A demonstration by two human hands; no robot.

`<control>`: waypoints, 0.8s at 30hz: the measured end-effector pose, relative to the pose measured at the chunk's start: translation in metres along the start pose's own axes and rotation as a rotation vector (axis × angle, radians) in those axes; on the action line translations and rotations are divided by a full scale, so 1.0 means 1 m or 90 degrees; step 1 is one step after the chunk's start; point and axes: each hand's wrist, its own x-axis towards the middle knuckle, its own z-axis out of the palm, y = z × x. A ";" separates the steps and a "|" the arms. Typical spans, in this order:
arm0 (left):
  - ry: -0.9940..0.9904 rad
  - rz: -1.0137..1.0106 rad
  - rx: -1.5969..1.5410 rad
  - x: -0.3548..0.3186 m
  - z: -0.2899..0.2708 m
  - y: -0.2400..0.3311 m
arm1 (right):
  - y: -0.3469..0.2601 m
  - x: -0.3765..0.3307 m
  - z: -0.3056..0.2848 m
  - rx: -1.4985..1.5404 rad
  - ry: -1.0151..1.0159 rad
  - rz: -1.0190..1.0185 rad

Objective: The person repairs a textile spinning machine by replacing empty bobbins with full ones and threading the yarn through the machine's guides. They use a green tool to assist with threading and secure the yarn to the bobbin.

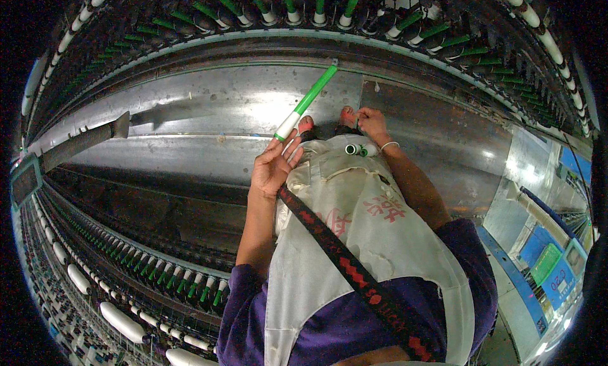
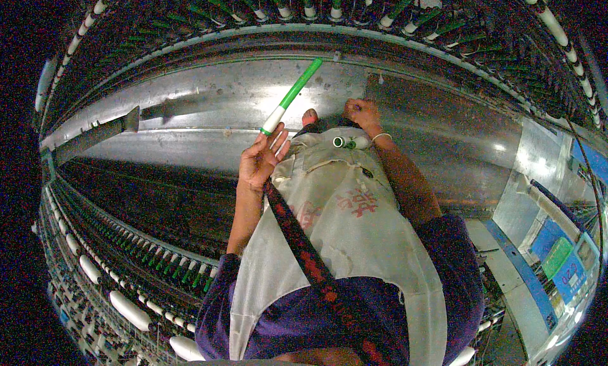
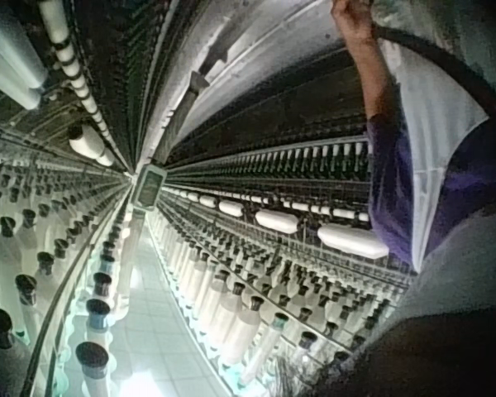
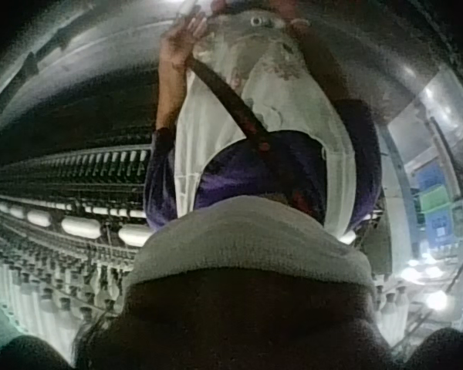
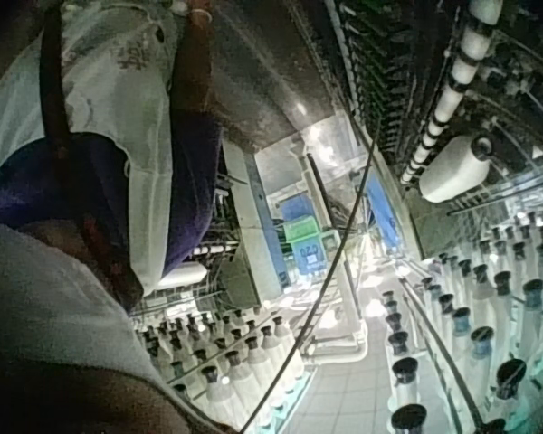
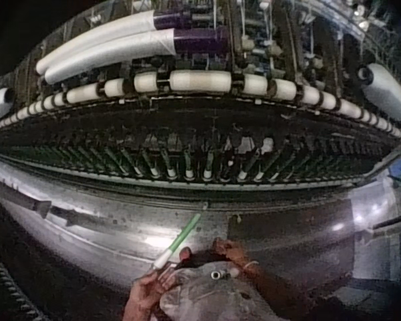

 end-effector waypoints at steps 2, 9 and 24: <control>0.003 0.000 -0.001 0.000 0.001 0.000 | 0.003 0.003 0.000 0.038 -0.013 0.062; -0.001 0.002 -0.013 0.000 0.002 0.000 | 0.009 0.009 -0.001 -0.120 -0.009 0.070; -0.004 -0.002 0.006 0.001 0.001 0.000 | -0.012 0.003 -0.007 -0.024 -0.019 0.072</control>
